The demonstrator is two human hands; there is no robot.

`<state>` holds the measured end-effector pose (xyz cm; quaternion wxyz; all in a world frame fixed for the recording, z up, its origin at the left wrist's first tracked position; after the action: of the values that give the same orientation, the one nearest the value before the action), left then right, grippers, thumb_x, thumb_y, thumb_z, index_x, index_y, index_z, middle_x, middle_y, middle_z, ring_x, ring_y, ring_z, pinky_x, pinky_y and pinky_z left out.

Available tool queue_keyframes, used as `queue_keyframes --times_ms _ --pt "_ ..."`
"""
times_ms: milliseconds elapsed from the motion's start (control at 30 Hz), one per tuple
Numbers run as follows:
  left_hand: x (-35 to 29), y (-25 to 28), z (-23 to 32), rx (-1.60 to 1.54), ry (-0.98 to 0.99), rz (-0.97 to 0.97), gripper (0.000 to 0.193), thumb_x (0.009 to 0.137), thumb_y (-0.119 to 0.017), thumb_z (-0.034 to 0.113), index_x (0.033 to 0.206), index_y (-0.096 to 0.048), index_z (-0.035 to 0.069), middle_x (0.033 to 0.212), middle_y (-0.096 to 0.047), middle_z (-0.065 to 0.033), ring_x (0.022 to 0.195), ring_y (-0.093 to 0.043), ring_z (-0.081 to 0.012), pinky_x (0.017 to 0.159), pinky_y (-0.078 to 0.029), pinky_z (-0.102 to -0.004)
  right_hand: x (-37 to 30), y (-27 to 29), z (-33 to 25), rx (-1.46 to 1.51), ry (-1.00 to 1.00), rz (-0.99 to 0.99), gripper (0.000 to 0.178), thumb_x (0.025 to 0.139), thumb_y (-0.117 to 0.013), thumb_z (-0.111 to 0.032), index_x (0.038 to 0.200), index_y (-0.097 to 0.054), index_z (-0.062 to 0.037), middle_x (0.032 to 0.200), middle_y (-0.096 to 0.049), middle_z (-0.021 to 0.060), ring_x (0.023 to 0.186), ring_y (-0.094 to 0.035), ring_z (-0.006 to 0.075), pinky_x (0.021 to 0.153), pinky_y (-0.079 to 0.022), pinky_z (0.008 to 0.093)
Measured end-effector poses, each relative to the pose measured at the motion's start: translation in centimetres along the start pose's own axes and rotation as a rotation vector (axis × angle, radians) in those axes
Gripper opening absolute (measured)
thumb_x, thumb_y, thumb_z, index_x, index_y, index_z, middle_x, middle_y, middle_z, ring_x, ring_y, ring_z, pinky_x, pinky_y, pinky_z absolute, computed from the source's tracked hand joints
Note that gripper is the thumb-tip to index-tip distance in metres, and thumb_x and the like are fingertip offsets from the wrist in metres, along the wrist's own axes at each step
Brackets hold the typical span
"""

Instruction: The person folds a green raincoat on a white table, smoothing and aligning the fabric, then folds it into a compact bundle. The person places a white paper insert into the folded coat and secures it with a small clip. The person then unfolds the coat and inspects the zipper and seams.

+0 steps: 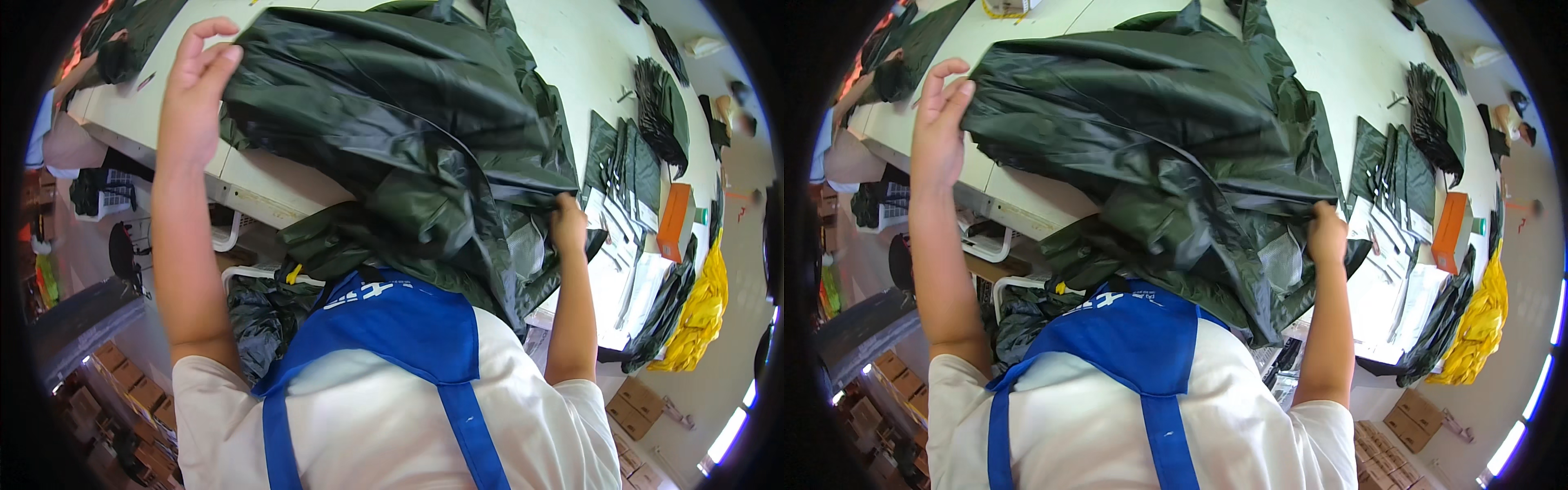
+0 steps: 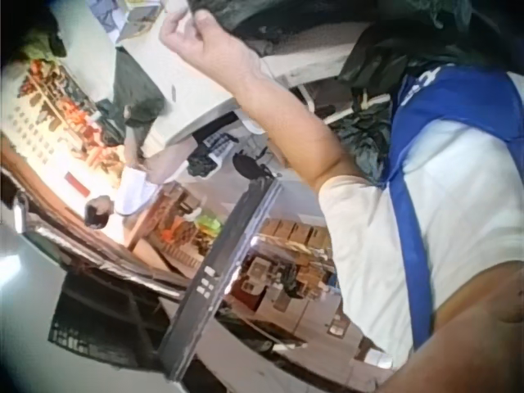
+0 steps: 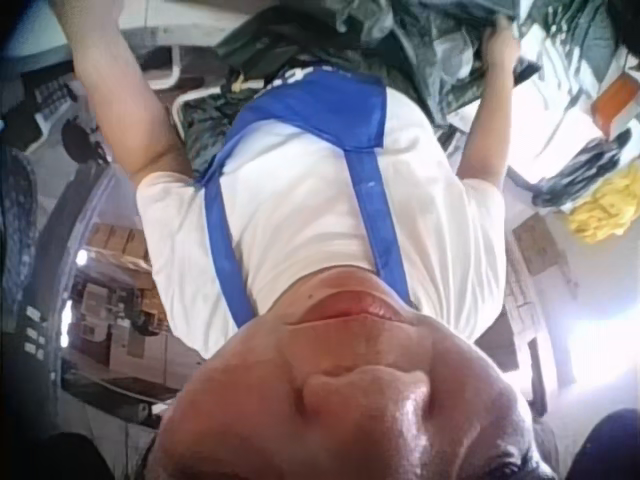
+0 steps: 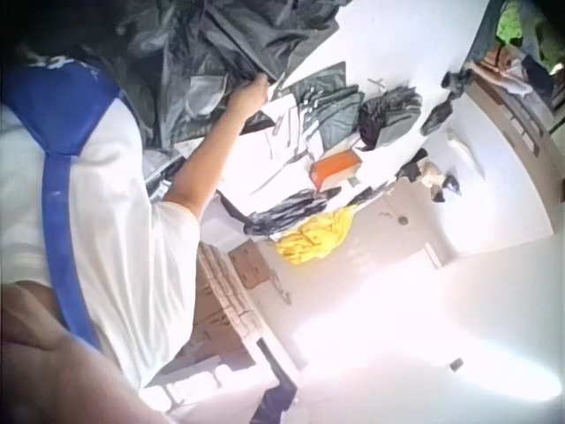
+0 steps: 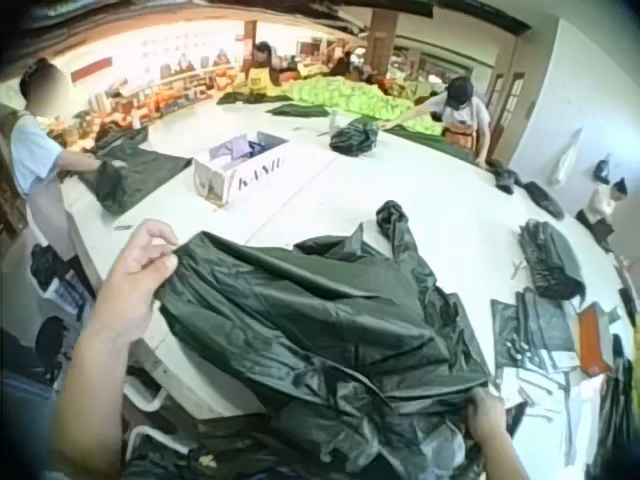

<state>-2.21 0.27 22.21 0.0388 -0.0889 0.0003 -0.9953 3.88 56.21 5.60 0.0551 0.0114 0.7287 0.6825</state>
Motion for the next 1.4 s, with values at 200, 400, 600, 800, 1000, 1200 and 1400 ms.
queue_keyframes --times_ms 200,400,600,800,1000,1200,1400 --pt "1.9 1.5 -4.2 0.04 0.064 0.003 0.016 0.093 -0.05 0.003 0.107 -0.059 0.002 0.102 -0.058 -0.0004 0.098 -0.051 -0.0068 0.086 -0.041 -0.0209 -0.1 8.9 0.6 -0.251 -0.063 0.734 0.033 0.072 -0.055 0.002 0.104 -0.053 -0.0048 0.104 -0.055 0.0171 0.1 -0.051 0.0353 0.088 -0.04 0.0416" --pt "2.0 0.6 -3.5 0.039 0.173 -0.188 0.037 0.084 -0.052 -0.005 0.12 -0.052 0.002 0.113 -0.054 -0.0039 0.104 -0.052 -0.011 0.093 -0.041 -0.025 -6.4 0.7 -14.1 0.703 0.125 -0.112 0.067 0.072 -0.077 -0.017 0.128 -0.046 -0.0004 0.117 -0.057 0.0215 0.109 -0.054 0.0365 0.097 -0.04 0.0376" --pt "1.6 2.3 -2.8 0.134 0.195 -0.27 0.055 0.074 -0.049 -0.008 0.128 -0.046 0.002 0.125 -0.049 -0.0051 0.111 -0.05 -0.0125 0.098 -0.039 -0.0263 -8.3 8.5 -12.6 0.642 0.275 0.581 0.027 0.07 -0.063 0.009 0.095 -0.067 -0.0016 0.08 -0.063 0.0098 0.072 -0.058 0.0228 0.067 -0.047 0.0318" --pt "0.9 1.1 -3.5 0.119 0.266 -0.407 0.063 0.069 -0.044 -0.011 0.131 -0.045 0.003 0.126 -0.05 -0.0042 0.113 -0.049 -0.0139 0.099 -0.038 -0.0255 -15.8 8.2 -14.4 0.507 0.621 -0.326 0.032 0.072 -0.07 -0.005 0.103 -0.068 -0.0086 0.077 -0.06 0.0079 0.072 -0.059 0.0277 0.065 -0.047 0.0359" --pt "-1.5 -2.2 -0.1 0.185 0.125 -0.569 0.067 0.069 -0.041 -0.011 0.135 -0.042 0.002 0.129 -0.05 -0.005 0.115 -0.049 -0.013 0.102 -0.036 -0.0272 -3.8 9.0 -28.2 1.262 0.442 -0.171 0.031 0.092 -0.06 -0.022 0.115 -0.062 -0.0015 0.101 -0.066 0.011 0.087 -0.062 0.0149 0.078 -0.049 0.0281" --pt "-2.4 -3.9 1.6 0.41 -0.121 -0.478 0.031 0.093 -0.052 0.006 0.124 -0.054 -0.001 0.117 -0.059 -0.0045 0.105 -0.053 -0.0099 0.092 -0.041 -0.0241 -0.1 10.8 -36.7 1.453 0.359 -0.35 0.033 0.091 -0.06 -0.029 0.08 -0.063 0.0023 0.071 -0.064 0.0038 0.066 -0.061 0.0088 0.059 -0.048 0.0277" --pt "-0.2 -3.6 2.2 0.12 -0.127 -0.108 0.024 0.09 -0.055 0.003 0.113 -0.064 0.003 0.106 -0.065 -0.0007 0.096 -0.055 -0.0062 0.089 -0.041 -0.0207 -2.5 10.1 -28.9 0.68 0.492 0.01 0.022 0.089 -0.056 -0.023 0.088 -0.061 -0.0016 0.083 -0.062 0.0224 0.082 -0.059 0.0421 0.07 -0.047 0.0452"
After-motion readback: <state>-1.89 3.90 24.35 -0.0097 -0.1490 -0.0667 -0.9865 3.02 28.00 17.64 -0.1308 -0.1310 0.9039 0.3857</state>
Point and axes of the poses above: each hand's wrist, its own x-axis towards the middle knuckle, its own y-axis out of the back of the hand, z = x × y, the point moved 3 cm from there along x, towards the middle knuckle
